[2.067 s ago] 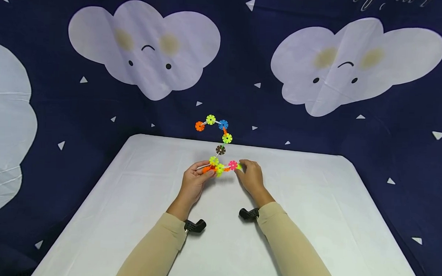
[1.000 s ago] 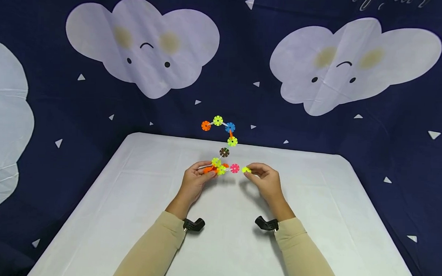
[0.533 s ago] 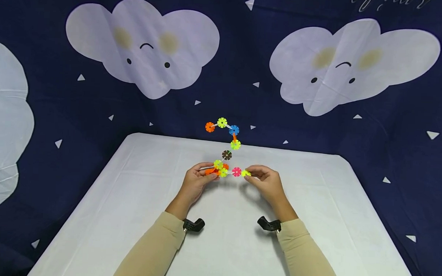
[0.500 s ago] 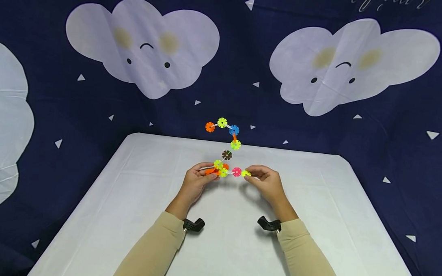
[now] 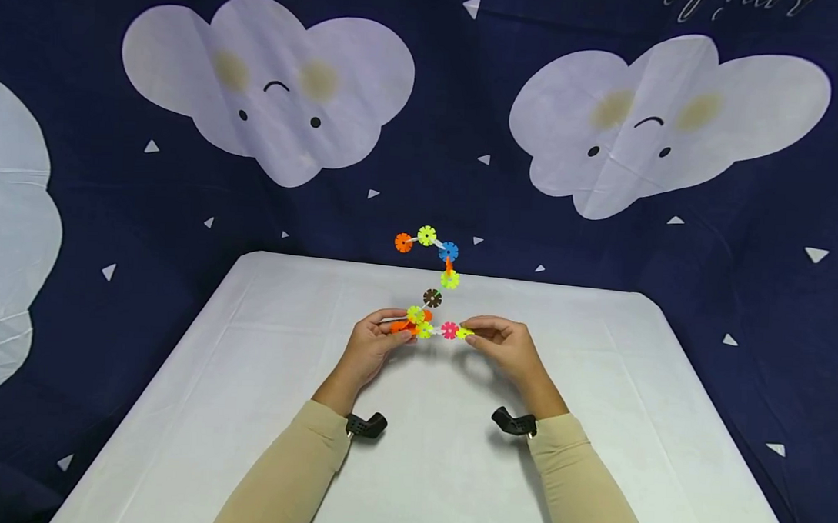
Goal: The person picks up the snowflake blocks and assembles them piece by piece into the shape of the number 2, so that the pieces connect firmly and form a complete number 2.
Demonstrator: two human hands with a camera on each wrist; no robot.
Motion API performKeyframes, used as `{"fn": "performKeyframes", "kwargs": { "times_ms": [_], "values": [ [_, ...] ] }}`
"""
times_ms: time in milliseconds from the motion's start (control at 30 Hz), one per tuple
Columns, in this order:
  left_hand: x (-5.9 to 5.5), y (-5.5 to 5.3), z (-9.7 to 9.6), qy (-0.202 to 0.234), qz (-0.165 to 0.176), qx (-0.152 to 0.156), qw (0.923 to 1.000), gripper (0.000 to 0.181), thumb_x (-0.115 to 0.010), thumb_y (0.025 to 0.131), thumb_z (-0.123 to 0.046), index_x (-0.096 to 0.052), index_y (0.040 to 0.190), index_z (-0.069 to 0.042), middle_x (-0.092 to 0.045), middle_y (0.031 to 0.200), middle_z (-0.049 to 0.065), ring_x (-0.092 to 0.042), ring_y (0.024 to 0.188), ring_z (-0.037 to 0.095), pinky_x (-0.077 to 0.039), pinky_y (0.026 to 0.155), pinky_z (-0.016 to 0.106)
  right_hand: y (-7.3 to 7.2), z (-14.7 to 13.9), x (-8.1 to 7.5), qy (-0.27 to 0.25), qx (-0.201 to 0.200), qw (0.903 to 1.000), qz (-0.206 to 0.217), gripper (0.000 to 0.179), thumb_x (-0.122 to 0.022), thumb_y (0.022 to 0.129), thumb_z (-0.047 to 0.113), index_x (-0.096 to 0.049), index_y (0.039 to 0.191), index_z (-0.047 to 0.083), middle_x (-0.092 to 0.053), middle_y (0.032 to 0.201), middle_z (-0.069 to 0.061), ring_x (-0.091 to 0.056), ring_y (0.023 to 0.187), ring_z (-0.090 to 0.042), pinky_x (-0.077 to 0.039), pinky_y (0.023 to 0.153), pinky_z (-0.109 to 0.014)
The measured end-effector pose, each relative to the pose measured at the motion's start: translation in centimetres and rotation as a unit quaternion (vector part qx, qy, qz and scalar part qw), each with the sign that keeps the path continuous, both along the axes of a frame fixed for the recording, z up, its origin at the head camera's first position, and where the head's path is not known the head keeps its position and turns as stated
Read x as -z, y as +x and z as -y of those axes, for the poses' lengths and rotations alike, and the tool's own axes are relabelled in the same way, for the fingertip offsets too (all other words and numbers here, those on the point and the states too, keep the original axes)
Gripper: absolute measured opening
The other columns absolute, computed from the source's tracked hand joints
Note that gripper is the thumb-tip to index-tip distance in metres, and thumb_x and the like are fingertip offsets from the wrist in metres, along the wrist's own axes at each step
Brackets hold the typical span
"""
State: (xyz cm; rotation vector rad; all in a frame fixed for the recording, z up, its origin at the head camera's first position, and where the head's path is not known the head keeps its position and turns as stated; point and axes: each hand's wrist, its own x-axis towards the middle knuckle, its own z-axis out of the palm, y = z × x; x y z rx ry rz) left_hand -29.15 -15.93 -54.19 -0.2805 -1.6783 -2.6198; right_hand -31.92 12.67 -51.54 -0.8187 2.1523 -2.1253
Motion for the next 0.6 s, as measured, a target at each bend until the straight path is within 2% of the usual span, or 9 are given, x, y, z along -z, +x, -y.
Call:
{"fn": "performKeyframes", "kwargs": {
  "times_ms": [233,600],
  "values": [
    [-0.03,0.06,-0.01,-0.004,-0.001,0.004,1.0,0.035,-0.069,0.092,0.02,-0.063,0.126,0.012,-0.074,0.109,0.021,-0.076,0.091,0.028,-0.062,0.086,0.041,-0.01,-0.1,0.12,0.003,-0.013,0.9999,0.006,0.025,-0.078,0.091,-0.009,-0.074,0.116,-0.012,-0.072,0.115,-0.026,-0.072,0.099,-0.018,-0.061,0.083,-0.028],
    [-0.39,0.16,0.19,-0.047,-0.004,0.009,0.9989,0.03,-0.069,0.094,0.017,-0.066,0.123,0.013,-0.074,0.107,0.021,-0.075,0.091,0.025,-0.059,0.091,0.048,0.11,0.07,0.56,0.002,-0.005,1.0,0.005,0.022,-0.077,0.091,-0.012,-0.074,0.113,-0.014,-0.071,0.118,-0.029,-0.071,0.103,-0.016,-0.061,0.085,-0.027]
  ]
}}
